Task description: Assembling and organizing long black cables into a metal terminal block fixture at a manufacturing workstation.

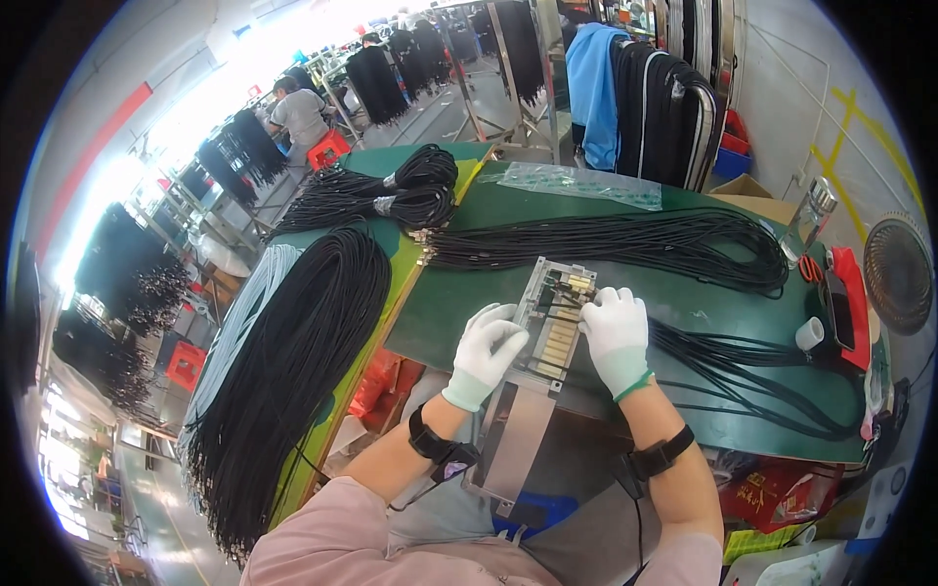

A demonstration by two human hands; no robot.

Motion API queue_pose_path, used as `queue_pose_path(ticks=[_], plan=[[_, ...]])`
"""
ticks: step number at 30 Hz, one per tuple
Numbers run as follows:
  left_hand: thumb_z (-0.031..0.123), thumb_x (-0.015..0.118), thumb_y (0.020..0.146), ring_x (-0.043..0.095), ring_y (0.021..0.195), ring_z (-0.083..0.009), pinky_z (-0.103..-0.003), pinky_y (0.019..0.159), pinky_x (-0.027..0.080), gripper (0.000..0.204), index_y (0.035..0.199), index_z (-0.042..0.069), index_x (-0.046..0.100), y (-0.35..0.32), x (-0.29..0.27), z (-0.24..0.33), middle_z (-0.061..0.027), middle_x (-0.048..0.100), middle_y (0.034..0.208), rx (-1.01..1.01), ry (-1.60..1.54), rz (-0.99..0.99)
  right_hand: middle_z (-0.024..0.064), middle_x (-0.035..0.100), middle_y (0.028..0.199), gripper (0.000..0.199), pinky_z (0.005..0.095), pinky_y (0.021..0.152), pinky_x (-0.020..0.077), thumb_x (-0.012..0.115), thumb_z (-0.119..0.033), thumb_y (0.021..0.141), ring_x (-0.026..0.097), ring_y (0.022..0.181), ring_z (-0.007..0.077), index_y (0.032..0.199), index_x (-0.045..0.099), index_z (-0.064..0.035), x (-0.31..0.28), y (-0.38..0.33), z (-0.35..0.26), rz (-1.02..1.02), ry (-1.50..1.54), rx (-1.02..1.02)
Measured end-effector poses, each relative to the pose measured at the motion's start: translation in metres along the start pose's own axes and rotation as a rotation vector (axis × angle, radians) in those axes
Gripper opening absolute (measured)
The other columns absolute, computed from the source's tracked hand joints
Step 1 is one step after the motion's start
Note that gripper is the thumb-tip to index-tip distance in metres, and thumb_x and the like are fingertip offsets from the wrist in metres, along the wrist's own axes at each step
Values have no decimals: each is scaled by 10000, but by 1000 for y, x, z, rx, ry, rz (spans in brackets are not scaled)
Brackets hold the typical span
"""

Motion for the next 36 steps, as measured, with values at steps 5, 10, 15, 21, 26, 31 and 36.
queue_pose_path(ticks=[5,10,15,21,26,31,36], plan=[[225,710,822,524,1167,-360,-453,1001,401,160,865,75,670,-1,-15,12,-153,643,1152,81,127,151,14,598,873,146,380,748,420,751,-167,681,541,886,247,778,646,-143,-25,-12,-20,99,129,-119],[172,678,834,515,1179,-364,-431,1018,389,123,881,58,676,-2,-2,3,-164,635,1173,91,-8,-65,6,604,817,140,380,738,420,743,-154,688,550,844,243,788,644,-145,-30,-22,-34,20,233,-156],[167,678,836,522,1160,-351,-431,1009,390,117,829,51,668,5,-11,16,-152,641,1157,138,0,-55,2,617,802,143,376,735,425,737,-148,717,563,834,237,830,649,-152,-33,-17,-37,16,183,-163],[176,664,851,534,1142,-336,-426,993,400,139,802,46,668,1,-6,-9,-146,648,1140,-51,-202,-38,6,633,802,132,362,735,432,741,-165,729,570,830,236,828,657,-141,-25,-23,-16,-82,262,-115],[184,644,866,546,1134,-328,-416,987,407,158,827,35,681,1,-3,-12,-155,659,1112,-132,-295,-111,18,640,765,120,360,722,444,742,-169,737,574,796,241,815,661,-128,-25,-26,-17,-62,385,-74],[190,625,891,539,1147,-300,-387,989,404,170,864,35,689,4,-8,-8,-148,655,1123,-35,44,-76,30,626,702,100,372,690,460,728,-155,754,576,755,251,819,661,-117,-38,-24,-18,31,283,-160],[205,590,917,550,1120,-283,-388,991,395,189,879,53,696,1,-13,-15,-139,655,1120,-106,44,-68,33,618,685,81,377,668,465,715,-148,761,576,739,250,810,659,-116,-36,-23,4,108,198,87]])
Point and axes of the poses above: each hand's wrist, its own y-axis towards the middle knuckle, its own x-axis out of the palm, z = x × y, the point moved 6 cm from there along y, towards the middle knuckle
